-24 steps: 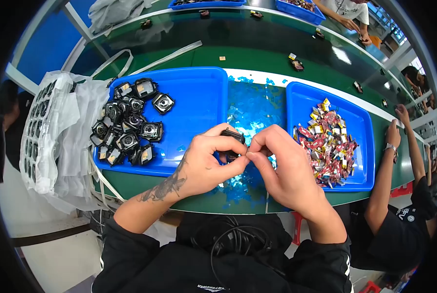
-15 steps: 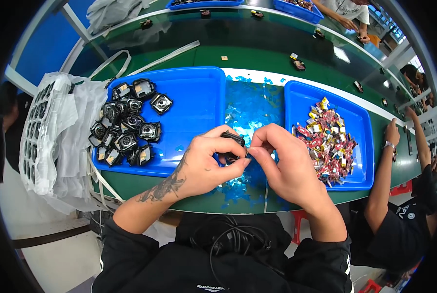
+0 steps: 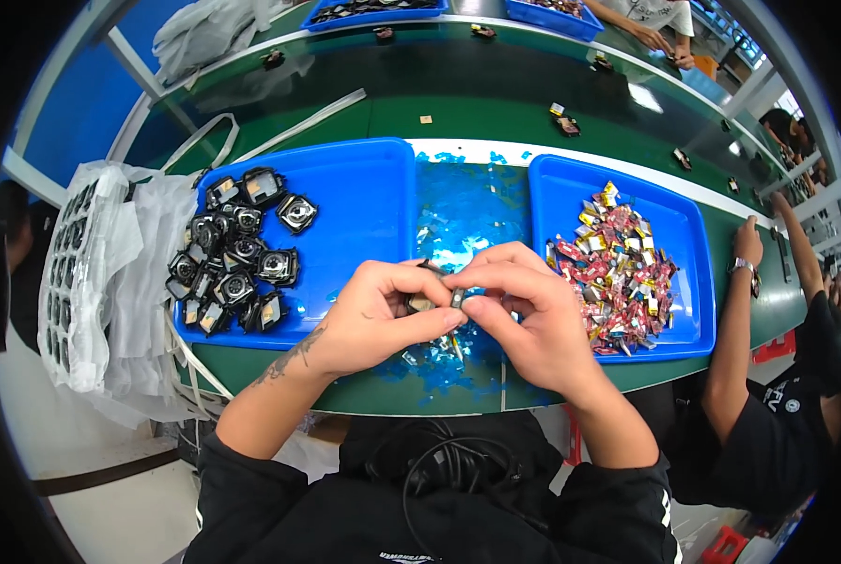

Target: The recorder is assembling small electronic components, specifically inserting small battery-like parts into plastic casings on an assembly line.

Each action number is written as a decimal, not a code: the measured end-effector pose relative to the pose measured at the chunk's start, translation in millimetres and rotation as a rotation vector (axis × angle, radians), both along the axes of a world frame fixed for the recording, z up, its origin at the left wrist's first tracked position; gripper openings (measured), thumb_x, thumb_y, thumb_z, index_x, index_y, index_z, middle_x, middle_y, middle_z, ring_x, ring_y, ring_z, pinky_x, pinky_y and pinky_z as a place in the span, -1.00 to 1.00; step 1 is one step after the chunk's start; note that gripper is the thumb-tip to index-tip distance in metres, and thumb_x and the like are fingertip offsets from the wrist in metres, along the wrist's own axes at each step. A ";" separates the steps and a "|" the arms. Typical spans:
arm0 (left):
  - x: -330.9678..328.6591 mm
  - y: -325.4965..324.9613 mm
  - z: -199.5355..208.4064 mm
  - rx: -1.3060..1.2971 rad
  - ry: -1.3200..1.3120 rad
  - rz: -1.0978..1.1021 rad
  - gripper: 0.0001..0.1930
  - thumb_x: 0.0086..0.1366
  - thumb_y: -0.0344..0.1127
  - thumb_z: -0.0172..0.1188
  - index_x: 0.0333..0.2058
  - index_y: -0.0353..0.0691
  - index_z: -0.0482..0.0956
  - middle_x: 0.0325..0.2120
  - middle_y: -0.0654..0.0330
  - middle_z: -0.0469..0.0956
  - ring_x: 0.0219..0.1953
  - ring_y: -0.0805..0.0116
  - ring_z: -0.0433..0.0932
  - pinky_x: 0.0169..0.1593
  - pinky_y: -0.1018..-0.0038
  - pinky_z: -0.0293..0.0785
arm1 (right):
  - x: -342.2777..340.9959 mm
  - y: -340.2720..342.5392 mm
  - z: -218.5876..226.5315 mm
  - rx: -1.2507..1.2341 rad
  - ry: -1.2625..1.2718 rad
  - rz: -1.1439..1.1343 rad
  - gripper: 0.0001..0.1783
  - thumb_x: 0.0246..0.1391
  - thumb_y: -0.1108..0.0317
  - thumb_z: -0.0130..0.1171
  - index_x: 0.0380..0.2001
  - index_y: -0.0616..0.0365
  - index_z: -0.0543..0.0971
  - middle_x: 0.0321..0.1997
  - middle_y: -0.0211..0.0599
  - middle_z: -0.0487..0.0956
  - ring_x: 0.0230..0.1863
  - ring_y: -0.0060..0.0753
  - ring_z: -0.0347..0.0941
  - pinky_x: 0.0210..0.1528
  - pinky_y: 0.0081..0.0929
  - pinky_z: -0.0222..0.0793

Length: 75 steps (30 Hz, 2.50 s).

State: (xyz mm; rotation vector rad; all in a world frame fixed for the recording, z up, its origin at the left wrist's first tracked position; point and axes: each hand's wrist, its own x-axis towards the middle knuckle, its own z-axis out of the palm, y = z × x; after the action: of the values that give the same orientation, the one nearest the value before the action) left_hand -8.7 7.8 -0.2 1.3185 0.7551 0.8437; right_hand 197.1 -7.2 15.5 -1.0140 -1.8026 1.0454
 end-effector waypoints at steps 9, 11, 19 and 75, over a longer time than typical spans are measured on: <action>-0.1 -2.4 9.3 -0.173 -0.102 -0.089 -0.65 0.32 -0.49 0.13 0.05 -0.27 0.31 -0.26 0.21 0.51 -0.25 0.56 0.51 -0.24 0.57 0.45 | 0.5 -6.0 -11.4 -0.197 0.542 0.041 -0.84 0.06 0.59 0.22 -0.30 0.25 0.46 -0.23 -0.32 0.47 -0.16 -0.56 0.39 -0.10 -0.60 0.36; -0.7 -0.5 1.4 -0.132 -0.082 -0.032 -0.54 0.32 -0.55 0.07 0.13 -0.22 0.12 -0.25 0.19 0.45 -0.31 0.55 0.49 -0.26 0.57 0.46 | 11.2 -6.6 -10.3 -0.252 0.574 -0.007 -0.81 0.02 0.61 0.25 -0.31 0.22 0.46 -0.32 -0.36 0.49 -0.21 -0.61 0.42 -0.11 -0.63 0.37; 2.9 -4.4 1.0 0.129 0.054 0.083 -0.53 0.23 -0.55 0.16 0.13 -0.27 0.35 -0.23 0.19 0.47 -0.45 0.65 0.42 -0.36 0.64 0.37 | -9.0 -10.1 2.0 -0.106 0.059 -0.068 -0.88 0.00 0.54 0.30 -0.35 0.22 0.57 -0.15 -0.30 0.45 -0.23 -0.50 0.51 -0.18 -0.59 0.54; 13.0 -14.9 -5.3 0.001 -0.239 0.094 -0.62 0.35 -0.56 0.06 0.13 -0.50 0.38 -0.02 0.01 0.54 0.00 0.35 0.53 0.09 0.45 0.52 | -25.6 -15.4 12.3 0.060 0.058 -0.392 -0.91 -0.09 0.60 0.33 -0.43 0.29 0.64 -0.51 -0.36 0.60 -0.50 -0.66 0.40 -0.42 -0.67 0.32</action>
State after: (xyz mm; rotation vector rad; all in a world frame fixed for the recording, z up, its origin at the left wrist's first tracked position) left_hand 4.3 -7.0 -5.5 1.1647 0.6305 1.0566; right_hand 171.5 -22.6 27.8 -1.2252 -1.4990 0.7654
